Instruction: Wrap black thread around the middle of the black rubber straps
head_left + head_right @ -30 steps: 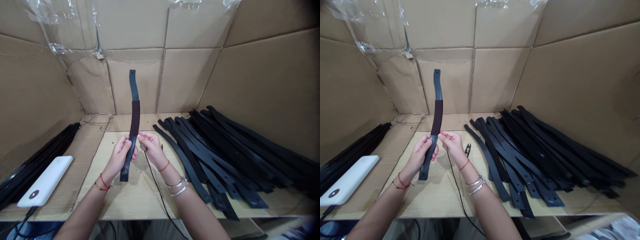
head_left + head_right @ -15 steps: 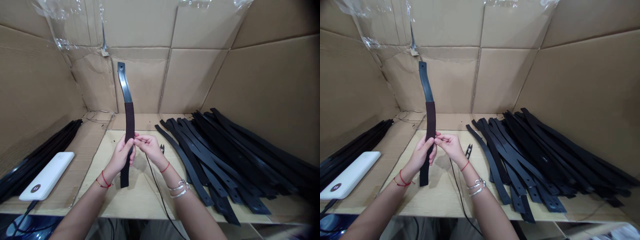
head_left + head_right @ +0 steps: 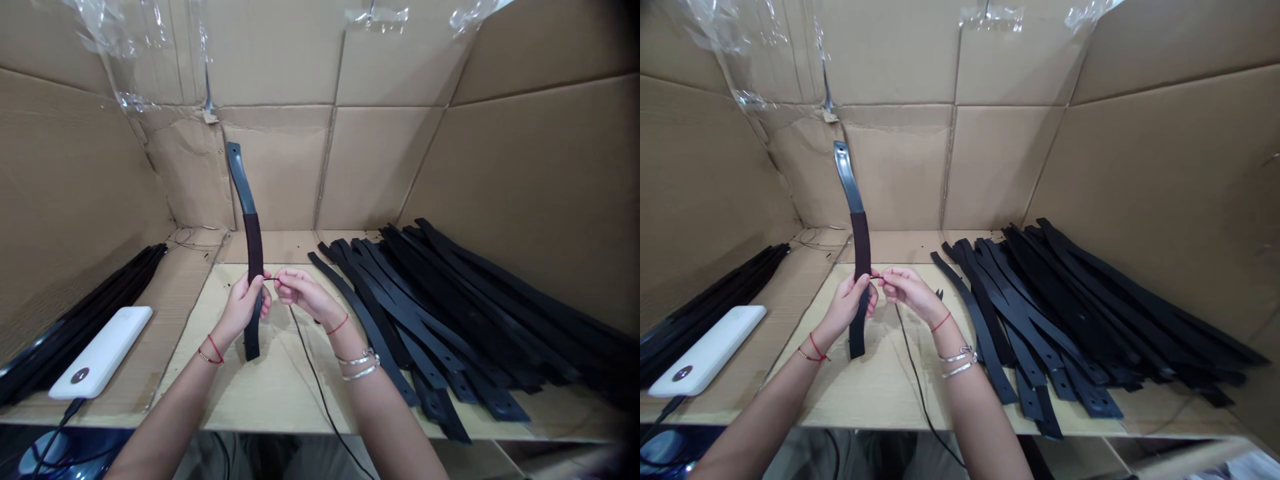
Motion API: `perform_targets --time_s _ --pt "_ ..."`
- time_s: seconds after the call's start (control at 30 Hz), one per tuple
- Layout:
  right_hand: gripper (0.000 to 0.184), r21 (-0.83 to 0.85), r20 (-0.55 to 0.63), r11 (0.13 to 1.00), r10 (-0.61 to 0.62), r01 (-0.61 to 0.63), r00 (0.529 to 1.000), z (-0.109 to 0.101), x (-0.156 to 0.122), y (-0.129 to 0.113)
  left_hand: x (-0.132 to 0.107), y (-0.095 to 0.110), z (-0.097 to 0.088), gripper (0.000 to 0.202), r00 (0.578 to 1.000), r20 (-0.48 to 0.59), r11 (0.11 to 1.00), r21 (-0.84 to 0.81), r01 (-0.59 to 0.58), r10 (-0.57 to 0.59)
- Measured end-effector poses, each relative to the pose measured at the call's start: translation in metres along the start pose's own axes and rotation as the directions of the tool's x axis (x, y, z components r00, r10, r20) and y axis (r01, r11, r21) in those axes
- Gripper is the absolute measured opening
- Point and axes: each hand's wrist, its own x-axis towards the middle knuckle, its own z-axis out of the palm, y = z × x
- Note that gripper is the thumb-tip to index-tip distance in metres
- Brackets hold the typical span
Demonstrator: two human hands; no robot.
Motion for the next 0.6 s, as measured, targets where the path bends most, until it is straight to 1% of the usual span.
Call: perform_targets --time_s 0.07,0.13,0.17,0.23,0.3,0.37,0.43,0.5,0.6 --pt "0.026 -0.054 0.059 0.997 -0.057 0.060 0.997 0.005 0.001 0.003 0.002 -0.002 -0.001 0.053 0.998 -0.045 0.999 -0.029 -0.044 0.043" --pt "0.025 -0.187 0.078 0.971 -0.134 0.146 0.988 0.009 0.004 0.007 0.004 -0.004 -0.002 0.052 0.992 -0.096 0.995 -0.047 -0.092 0.087" --pt "0.026 -0.276 0.048 0.943 -0.181 0.187 0.982 0.010 0.006 0.010 0.005 -0.005 -0.002 0.051 0.987 -0.121 0.993 -0.047 -0.110 0.104" --pt "0.026 -0.406 -0.060 0.880 -0.295 0.247 0.953 0.010 0.010 0.016 0.006 -0.005 -0.002 0.051 0.981 -0.156 0.992 -0.043 -0.122 0.114" --pt "0.029 -0.407 -0.134 0.872 -0.350 0.271 0.927 0.008 0.013 0.023 0.005 -0.006 -0.001 0.052 0.980 -0.166 0.991 -0.061 -0.117 0.106" --pt "0.032 -0.343 -0.175 0.898 -0.349 0.275 0.921 0.007 0.015 0.028 0.005 -0.006 0.002 0.053 0.982 -0.169 0.989 -0.109 -0.103 0.083" --pt "0.033 -0.329 -0.215 0.903 -0.356 0.276 0.910 0.007 0.016 0.032 0.003 -0.005 0.004 0.056 0.985 -0.171 0.982 -0.176 -0.067 0.037" --pt "0.031 -0.384 -0.242 0.877 -0.400 0.291 0.884 0.009 0.016 0.034 0.001 -0.004 0.006 0.058 0.986 -0.168 0.973 -0.232 -0.021 -0.019" --pt "0.025 -0.527 -0.252 0.794 -0.486 0.303 0.837 0.015 0.015 0.034 0.000 -0.003 0.008 0.057 0.986 -0.158 0.962 -0.272 0.010 -0.055"
